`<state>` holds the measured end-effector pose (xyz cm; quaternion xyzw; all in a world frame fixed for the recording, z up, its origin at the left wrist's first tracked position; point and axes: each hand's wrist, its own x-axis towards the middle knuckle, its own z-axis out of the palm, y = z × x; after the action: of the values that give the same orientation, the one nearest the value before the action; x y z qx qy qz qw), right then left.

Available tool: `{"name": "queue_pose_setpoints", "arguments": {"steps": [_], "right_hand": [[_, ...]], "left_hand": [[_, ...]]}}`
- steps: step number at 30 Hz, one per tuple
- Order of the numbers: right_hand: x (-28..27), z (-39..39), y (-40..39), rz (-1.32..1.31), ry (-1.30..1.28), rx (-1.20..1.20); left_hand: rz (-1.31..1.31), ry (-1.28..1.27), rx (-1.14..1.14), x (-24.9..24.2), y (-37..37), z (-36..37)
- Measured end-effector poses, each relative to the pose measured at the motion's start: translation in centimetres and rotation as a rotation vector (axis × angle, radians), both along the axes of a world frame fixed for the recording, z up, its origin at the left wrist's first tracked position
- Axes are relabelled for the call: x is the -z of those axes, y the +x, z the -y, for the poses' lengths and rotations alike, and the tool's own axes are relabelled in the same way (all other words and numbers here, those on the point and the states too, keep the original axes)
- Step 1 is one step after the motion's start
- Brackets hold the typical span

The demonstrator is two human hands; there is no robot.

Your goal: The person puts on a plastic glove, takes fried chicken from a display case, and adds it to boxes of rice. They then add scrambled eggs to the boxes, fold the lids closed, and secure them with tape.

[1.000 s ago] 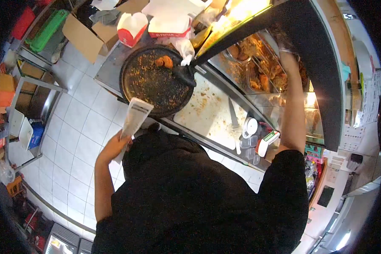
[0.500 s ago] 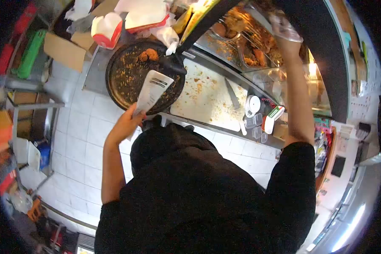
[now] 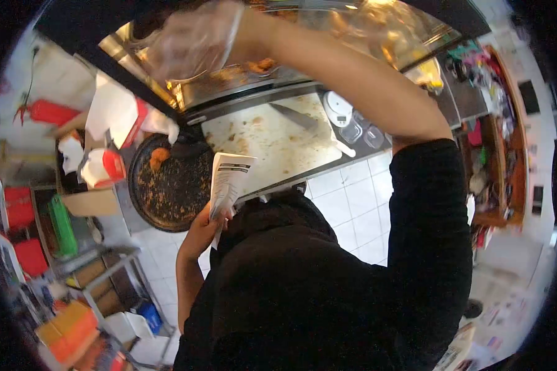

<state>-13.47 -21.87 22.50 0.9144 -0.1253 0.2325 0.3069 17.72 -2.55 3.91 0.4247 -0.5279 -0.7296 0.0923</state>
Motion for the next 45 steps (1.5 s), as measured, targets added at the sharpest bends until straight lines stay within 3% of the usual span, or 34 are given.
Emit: {"name": "queue_pose_setpoints", "arguments": {"steps": [1, 3, 5, 7, 9, 10, 11, 12, 13, 15, 16, 19, 21, 22, 23, 24, 25, 26, 27, 28, 29, 30, 31, 32, 35, 36, 38, 40, 42, 45], "right_hand": [[1.1, -1.7, -0.2, 0.107, 0.211, 0.078], [2.4, -5.0, -1.6, 0.194, 0.364, 0.190], [2.4, -9.5, -6.2, 0.132, 0.245, 0.269], [5.4, -12.6, -12.4, 0.249, 0.431, 0.499], [7.4, -15.4, -19.7, 0.329, 0.942, 1.016], [12.4, -17.3, -26.0, 0.228, 0.505, 0.873], [12.5, -19.6, -28.8, 0.356, 0.611, 0.946], [16.8, -21.5, -34.9, 0.072, 0.422, 0.934], [20.4, -24.0, -38.6, 0.047, 0.547, 1.204], [24.7, -26.8, -43.0, 0.242, 0.591, 1.416], [27.6, -27.5, -45.4, 0.340, 0.690, 1.385], [29.4, -27.8, -47.0, 0.656, 1.029, 1.300], [32.7, -29.0, -49.2, 0.862, 0.933, 1.492], [32.2, -28.6, -49.4, 1.115, 1.099, 1.514], [35.8, -28.8, -51.6, 0.769, 0.718, 1.546], [29.3, -27.1, -47.2, 0.766, 0.855, 1.753], [29.7, -26.6, -46.4, 0.631, 0.589, 1.693], [29.3, -26.1, -44.3, 0.528, 0.235, 1.435], [25.2, -24.4, -38.3, 0.429, 0.329, 1.517], [22.5, -22.8, -32.9, 0.611, 0.352, 1.348], [19.2, -20.4, -26.9, 1.201, 0.671, 0.910], [15.3, -19.4, -22.0, 0.936, 0.661, 0.909], [11.5, -17.8, -17.5, 1.001, 0.784, 0.579], [9.3, -15.6, -14.4, 0.697, 0.581, 0.568], [3.8, -8.7, -6.2, 0.521, 0.323, 0.437], [2.6, -6.0, -5.0, 0.425, 0.248, 0.438], [0.4, -1.3, -3.2, 0.273, 0.390, 0.564], [-1.8, 2.3, -1.2, 0.147, 0.827, 0.808], [-1.9, 5.8, 0.3, 0.062, 0.990, 0.946], [-0.3, 9.9, 1.5, 0.041, 0.923, 1.011]], "left_hand": [[0.004, -0.015, 0.015, 0.2, -0.8, 0.4], [-0.005, -0.005, 0.001, 0.1, -2.3, 1.3], [-0.067, 0.006, -0.042, 1.3, -3.3, 1.8], [-0.077, 0.026, -0.096, 2.5, -4.3, 2.3], [-0.028, 0.063, -0.158, 3.2, -5.7, 2.4], [0.008, 0.058, -0.180, 2.9, -6.8, 2.4], [0.043, 0.050, -0.204, 2.7, -8.0, 2.5], [0.079, 0.041, -0.232, 2.5, -9.1, 2.6], [0.074, 0.065, -0.243, 2.8, -9.8, 2.6], [0.069, 0.073, -0.266, 2.6, -12.3, 2.8], [0.071, 0.078, -0.276, 2.4, -13.4, 2.9], [0.084, 0.055, -0.262, 1.2, -16.1, 3.1], [0.043, 0.022, -0.220, 1.0, -17.0, 3.0], [0.031, -0.001, -0.226, 1.0, -16.7, 3.0], [0.040, 0.009, -0.224, 1.4, -16.2, 3.2], [0.046, 0.022, -0.222, 1.7, -15.8, 3.2], [-0.054, 0.053, -0.315, 1.7, -15.7, 2.9], [-0.021, 0.055, -0.339, 2.0, -14.9, 2.7], [0.008, 0.060, -0.351, 2.4, -14.2, 2.6], [0.035, 0.066, -0.353, 2.6, -13.6, 2.4], [0.001, 0.062, -0.383, 2.2, -13.2, 2.2], [-0.012, 0.069, -0.382, 1.7, -12.6, 2.2], [-0.020, 0.082, -0.379, 1.2, -12.0, 2.2], [-0.030, 0.094, -0.374, 1.0, -11.0, 2.2], [-0.119, 0.075, -0.365, 1.8, -8.0, 2.0], [-0.181, 0.077, -0.377, 1.9, -6.9, 1.9], [-0.184, 0.040, -0.395, 3.4, -4.1, 1.5], [-0.204, 0.039, -0.434, 4.1, -0.8, 0.8], [-0.249, 0.085, -0.502, 4.6, 2.2, -0.2], [-0.283, 0.046, -0.604, 3.9, 6.7, -2.1]]}}
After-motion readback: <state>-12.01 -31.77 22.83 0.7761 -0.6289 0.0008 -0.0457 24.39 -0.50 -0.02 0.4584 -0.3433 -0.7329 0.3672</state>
